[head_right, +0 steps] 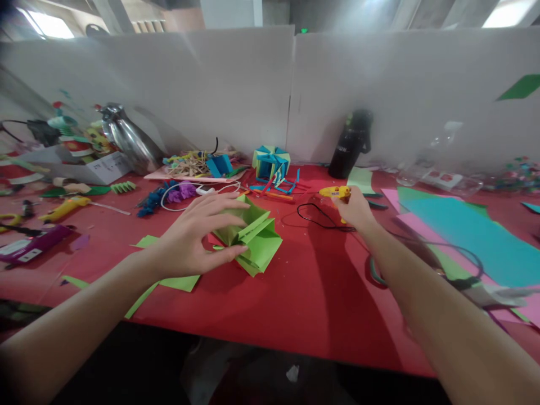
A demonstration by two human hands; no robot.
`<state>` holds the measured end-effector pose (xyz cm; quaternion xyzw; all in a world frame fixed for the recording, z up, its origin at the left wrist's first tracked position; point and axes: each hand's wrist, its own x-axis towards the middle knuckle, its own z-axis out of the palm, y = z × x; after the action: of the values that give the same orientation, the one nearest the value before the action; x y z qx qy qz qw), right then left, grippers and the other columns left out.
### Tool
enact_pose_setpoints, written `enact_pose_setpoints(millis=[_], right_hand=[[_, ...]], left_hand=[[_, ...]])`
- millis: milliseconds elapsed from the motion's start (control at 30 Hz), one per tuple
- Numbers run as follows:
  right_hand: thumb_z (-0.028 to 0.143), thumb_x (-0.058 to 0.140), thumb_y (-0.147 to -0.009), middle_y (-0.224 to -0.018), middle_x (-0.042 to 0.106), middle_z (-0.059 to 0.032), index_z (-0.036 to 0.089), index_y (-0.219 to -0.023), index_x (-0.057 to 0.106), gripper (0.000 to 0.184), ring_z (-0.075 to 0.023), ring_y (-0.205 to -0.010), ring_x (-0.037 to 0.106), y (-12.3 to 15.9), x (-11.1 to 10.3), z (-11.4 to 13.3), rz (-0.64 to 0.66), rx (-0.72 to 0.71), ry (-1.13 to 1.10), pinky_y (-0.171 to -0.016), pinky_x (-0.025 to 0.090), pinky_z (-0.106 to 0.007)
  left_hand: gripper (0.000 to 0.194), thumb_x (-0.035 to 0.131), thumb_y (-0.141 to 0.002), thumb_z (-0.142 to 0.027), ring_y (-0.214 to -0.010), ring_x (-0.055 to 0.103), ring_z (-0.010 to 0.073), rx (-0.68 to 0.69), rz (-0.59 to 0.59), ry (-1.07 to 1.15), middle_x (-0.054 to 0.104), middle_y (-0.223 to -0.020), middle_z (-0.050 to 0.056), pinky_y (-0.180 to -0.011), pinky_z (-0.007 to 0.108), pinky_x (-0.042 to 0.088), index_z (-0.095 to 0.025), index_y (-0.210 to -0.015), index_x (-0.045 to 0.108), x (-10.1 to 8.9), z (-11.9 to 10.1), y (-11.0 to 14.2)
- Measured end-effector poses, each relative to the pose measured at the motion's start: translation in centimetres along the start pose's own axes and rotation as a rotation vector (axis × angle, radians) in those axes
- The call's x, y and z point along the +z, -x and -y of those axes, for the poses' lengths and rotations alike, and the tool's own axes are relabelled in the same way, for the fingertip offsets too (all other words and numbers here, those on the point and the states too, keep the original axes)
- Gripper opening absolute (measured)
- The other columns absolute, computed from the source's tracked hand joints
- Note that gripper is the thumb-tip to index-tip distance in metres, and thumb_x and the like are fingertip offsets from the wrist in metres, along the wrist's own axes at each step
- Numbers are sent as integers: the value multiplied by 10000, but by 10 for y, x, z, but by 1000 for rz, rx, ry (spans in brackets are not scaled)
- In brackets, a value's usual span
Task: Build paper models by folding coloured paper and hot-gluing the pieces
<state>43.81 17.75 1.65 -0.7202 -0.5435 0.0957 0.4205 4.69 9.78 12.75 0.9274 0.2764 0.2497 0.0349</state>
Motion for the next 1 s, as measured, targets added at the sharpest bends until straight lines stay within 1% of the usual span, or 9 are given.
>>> enact_pose_setpoints(millis=[100,167,300,367,433,567,700,867,1000], right_hand=[[405,724,-790,-1240,634,-182,161,-1316,496,624,-311,-1118,629,13,-12,21,-128,-126,-42,-928,530,-486],[388,715,-821,-1342,591,-150,203,-1342,511,589,-288,-1246,568,32,-23,46,-184,-372,-113,-1035,481,-480],[382,724,-854,-1432,564,-86,296,-1345,570,522,-278,-1317,534,83,-37,106,396,-701,-142,-1088,448,-510],[332,697,-889,-1469,529,-92,292,-1317,603,440,-284,-1380,467,103,-35,128,439,-824,-117,-1119,405,-531],[284,676,-907,-1402,578,-99,271,-1217,661,311,-279,-1335,496,116,-31,142,377,-922,-113,-1094,417,-530],[238,662,-910,-1173,682,-73,251,-985,708,89,-254,-1119,590,127,-26,155,280,-1002,-55,-981,457,-483],[193,630,-915,-1008,703,-49,247,-904,690,82,-229,-986,600,137,-35,163,220,-1002,-2,-883,447,-423],[175,620,-914,-966,710,-36,247,-858,689,114,-220,-939,586,149,-43,172,181,-1014,59,-833,425,-391],[214,629,-918,-990,715,-42,250,-890,696,81,-231,-932,584,153,-42,173,153,-1016,115,-843,411,-412]], left_hand=[[261,680,-885,-427,-1379,472,304,11,0,15,619,-1353,93,-1177,519,276,-234,-1061,679,0,2,0],[251,681,-888,-416,-1383,468,304,21,2,25,617,-1360,91,-1187,528,256,-235,-1061,681,-1,3,1],[221,686,-886,-383,-1410,432,300,41,33,29,599,-1388,79,-1214,540,203,-245,-1059,693,-3,2,1],[213,686,-886,-357,-1425,410,295,53,51,18,591,-1399,68,-1224,541,185,-256,-1073,700,-3,2,1],[219,691,-878,-329,-1438,389,297,67,64,7,582,-1412,57,-1229,544,177,-269,-1088,706,-4,1,2],[250,687,-858,-249,-1455,363,304,90,60,10,568,-1435,34,-1235,556,177,-296,-1103,711,-7,-4,4],[266,677,-839,-246,-1456,364,309,93,33,-11,562,-1447,41,-1239,545,191,-274,-1103,699,-8,-16,6],[86,630,-882,-229,-1398,455,272,94,-107,-72,647,-1326,45,-1216,485,284,-229,-940,693,1,-27,6],[155,589,-878,-123,-1389,464,255,116,-147,-106,668,-1271,34,-1198,466,324,-227,-892,703,5,-30,6]])
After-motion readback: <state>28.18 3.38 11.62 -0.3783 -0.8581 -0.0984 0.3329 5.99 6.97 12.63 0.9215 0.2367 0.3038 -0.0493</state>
